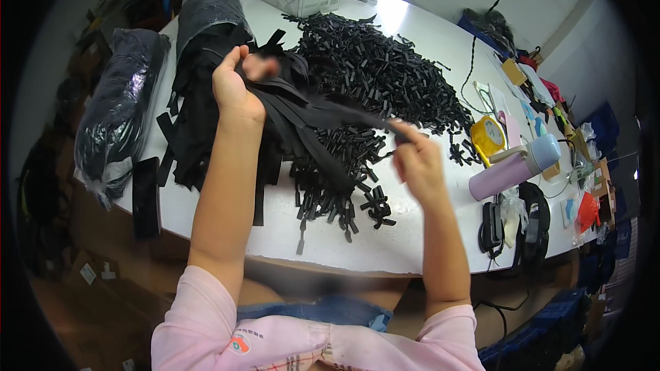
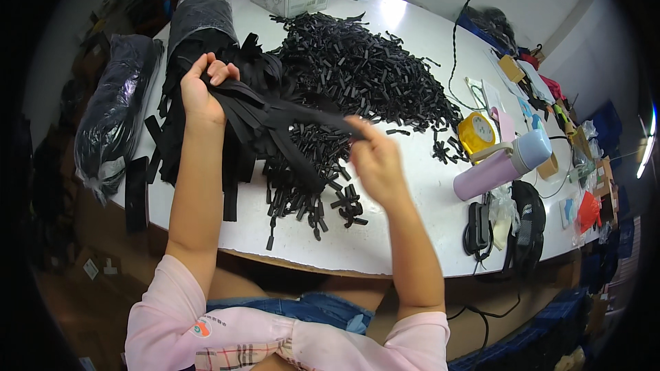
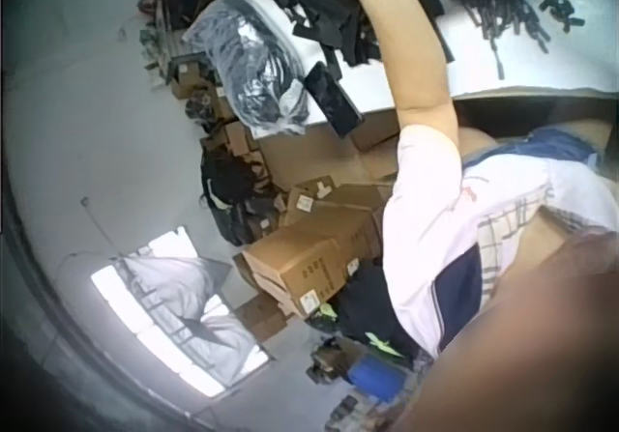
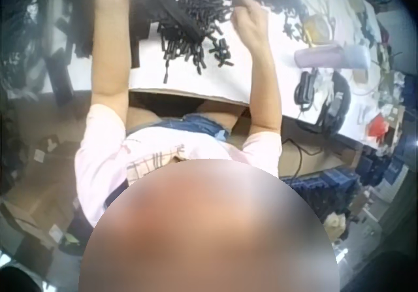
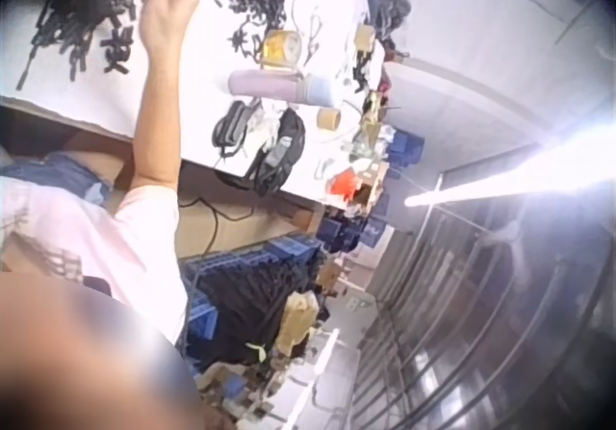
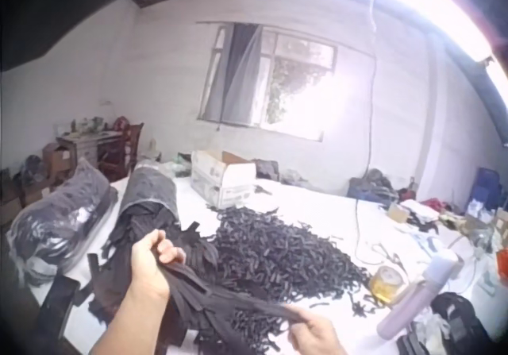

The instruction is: Attaching slider components to black zipper tape or straps.

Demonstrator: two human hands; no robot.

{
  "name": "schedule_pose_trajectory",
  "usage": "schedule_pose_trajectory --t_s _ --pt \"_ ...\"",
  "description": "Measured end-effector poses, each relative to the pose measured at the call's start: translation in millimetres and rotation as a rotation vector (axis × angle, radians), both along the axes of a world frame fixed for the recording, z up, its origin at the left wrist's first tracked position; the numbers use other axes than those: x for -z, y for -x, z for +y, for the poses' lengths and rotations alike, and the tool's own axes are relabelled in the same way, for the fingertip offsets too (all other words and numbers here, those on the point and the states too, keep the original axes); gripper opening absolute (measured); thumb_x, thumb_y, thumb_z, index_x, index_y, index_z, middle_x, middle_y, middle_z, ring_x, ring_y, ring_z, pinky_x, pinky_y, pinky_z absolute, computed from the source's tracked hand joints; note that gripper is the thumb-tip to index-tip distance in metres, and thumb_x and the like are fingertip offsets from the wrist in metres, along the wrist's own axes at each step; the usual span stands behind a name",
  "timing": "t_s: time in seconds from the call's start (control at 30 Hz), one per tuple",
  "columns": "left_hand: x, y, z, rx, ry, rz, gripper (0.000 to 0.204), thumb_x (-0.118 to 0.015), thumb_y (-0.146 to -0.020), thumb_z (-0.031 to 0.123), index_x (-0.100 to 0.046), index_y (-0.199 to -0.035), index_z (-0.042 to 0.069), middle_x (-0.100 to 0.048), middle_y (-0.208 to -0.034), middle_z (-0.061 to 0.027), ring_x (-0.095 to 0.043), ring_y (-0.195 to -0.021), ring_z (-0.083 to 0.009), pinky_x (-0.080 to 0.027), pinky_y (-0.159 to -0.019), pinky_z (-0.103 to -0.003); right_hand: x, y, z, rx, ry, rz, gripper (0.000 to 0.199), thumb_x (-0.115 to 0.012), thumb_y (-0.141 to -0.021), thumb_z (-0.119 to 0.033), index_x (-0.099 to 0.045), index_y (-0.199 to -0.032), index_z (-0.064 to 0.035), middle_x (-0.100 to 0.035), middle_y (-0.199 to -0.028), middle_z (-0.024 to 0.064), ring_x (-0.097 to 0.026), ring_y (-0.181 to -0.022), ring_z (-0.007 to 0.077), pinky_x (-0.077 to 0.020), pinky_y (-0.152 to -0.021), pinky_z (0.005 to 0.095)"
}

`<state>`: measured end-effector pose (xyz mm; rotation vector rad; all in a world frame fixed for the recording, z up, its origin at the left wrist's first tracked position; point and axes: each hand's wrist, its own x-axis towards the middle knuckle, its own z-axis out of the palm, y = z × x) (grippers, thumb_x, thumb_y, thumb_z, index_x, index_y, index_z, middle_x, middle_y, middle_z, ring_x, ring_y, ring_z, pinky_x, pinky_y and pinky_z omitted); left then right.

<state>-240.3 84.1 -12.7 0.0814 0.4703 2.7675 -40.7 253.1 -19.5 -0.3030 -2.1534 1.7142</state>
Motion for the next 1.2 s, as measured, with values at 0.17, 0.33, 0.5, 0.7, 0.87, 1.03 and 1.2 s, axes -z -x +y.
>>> schedule_pose_trajectory --t_s 0.17,0.33,0.5,0.7,0.87,1.03,1.2 --pt "-3.4 -15.7 16.4 0.016 0.336 0.162 0.014 -0.054 -0.079 0.017 -0.047 -0.072 0.008 -0.031 -0.049 0.004 -0.028 -0.039 -0.0061 -0.034 -0.045 -0.022 -58.2 32.3 18.7 0.269 -0.891 0.112 0.027 -0.041 -0.075 -0.005 -0.054 -0.098 0.0024 -0.054 -0.058 0.0137 -0.054 -0.051 0.0194 -0.0417 -0.05 0.031" --pt "-11.1 -51.9 39.7 0.189 0.413 0.245 0.039 -0.064 -0.071 0.039 -0.05 -0.082 0.004 -0.033 -0.053 0.0053 -0.032 -0.042 -0.0038 -0.036 -0.045 -0.021 -84.9 53.9 -8.6 0.436 -0.6 0.463 0.028 -0.04 -0.074 -0.005 -0.054 -0.097 0.0049 -0.056 -0.063 0.0183 -0.057 -0.055 0.0251 -0.0434 -0.055 0.0336" --pt "-8.8 -52.5 37.3 0.395 0.163 0.228 0.047 -0.069 -0.066 0.042 -0.053 -0.088 0.004 -0.037 -0.057 0.0049 -0.035 -0.044 -0.0038 -0.036 -0.047 -0.02 -32.2 68.0 -38.6 0.362 -0.765 0.378 0.036 -0.044 -0.073 -0.004 -0.051 -0.108 -0.0013 -0.052 -0.054 0.0113 -0.052 -0.045 0.0164 -0.0424 -0.045 0.0302" --pt "-11.8 -32.6 28.2 0.074 0.415 0.113 0.016 -0.062 -0.076 0.023 -0.06 -0.076 0.007 -0.051 -0.06 0.0031 -0.036 -0.044 -0.005 -0.031 -0.043 -0.017 -12.1 57.9 -61.8 0.136 -0.941 0.123 0.04 -0.05 -0.07 -0.007 -0.047 -0.11 -0.0028 -0.054 -0.057 0.0171 -0.056 -0.053 0.0325 -0.0436 -0.053 0.0402" --pt "-8.7 -42.2 33.0 0.155 0.299 0.079 0.034 -0.066 -0.071 0.036 -0.045 -0.067 0.01 -0.032 -0.05 0.0053 -0.03 -0.039 -0.0044 -0.027 -0.037 -0.02 -35.7 73.3 -46.2 0.346 -0.885 0.104 0.031 -0.046 -0.074 -0.011 -0.053 -0.103 -0.0017 -0.055 -0.061 0.0192 -0.057 -0.058 0.0327 -0.0445 -0.058 0.0386" --pt "1.6 -66.7 56.3 0.375 0.458 0.099 0.044 -0.063 -0.067 0.052 -0.049 -0.068 0.011 -0.04 -0.053 0.005 -0.034 -0.041 -0.0041 -0.028 -0.037 -0.018 -48.8 77.2 -46.4 0.355 -0.85 0.036 0.033 -0.044 -0.076 -0.014 -0.053 -0.105 -0.0013 -0.056 -0.061 0.0193 -0.058 -0.058 0.0327 -0.0451 -0.058 0.0395" --pt "0.4 -78.6 62.7 0.409 0.34 0.075 0.043 -0.056 -0.068 0.058 -0.051 -0.068 0.015 -0.046 -0.058 0.0045 -0.036 -0.042 -0.0041 -0.028 -0.038 -0.016 -37.4 87.6 -38.2 0.487 -0.984 0.223 0.035 -0.048 -0.073 -0.017 -0.051 -0.103 0.0017 -0.053 -0.049 0.0156 -0.056 -0.047 0.0325 -0.0452 -0.047 0.0399"
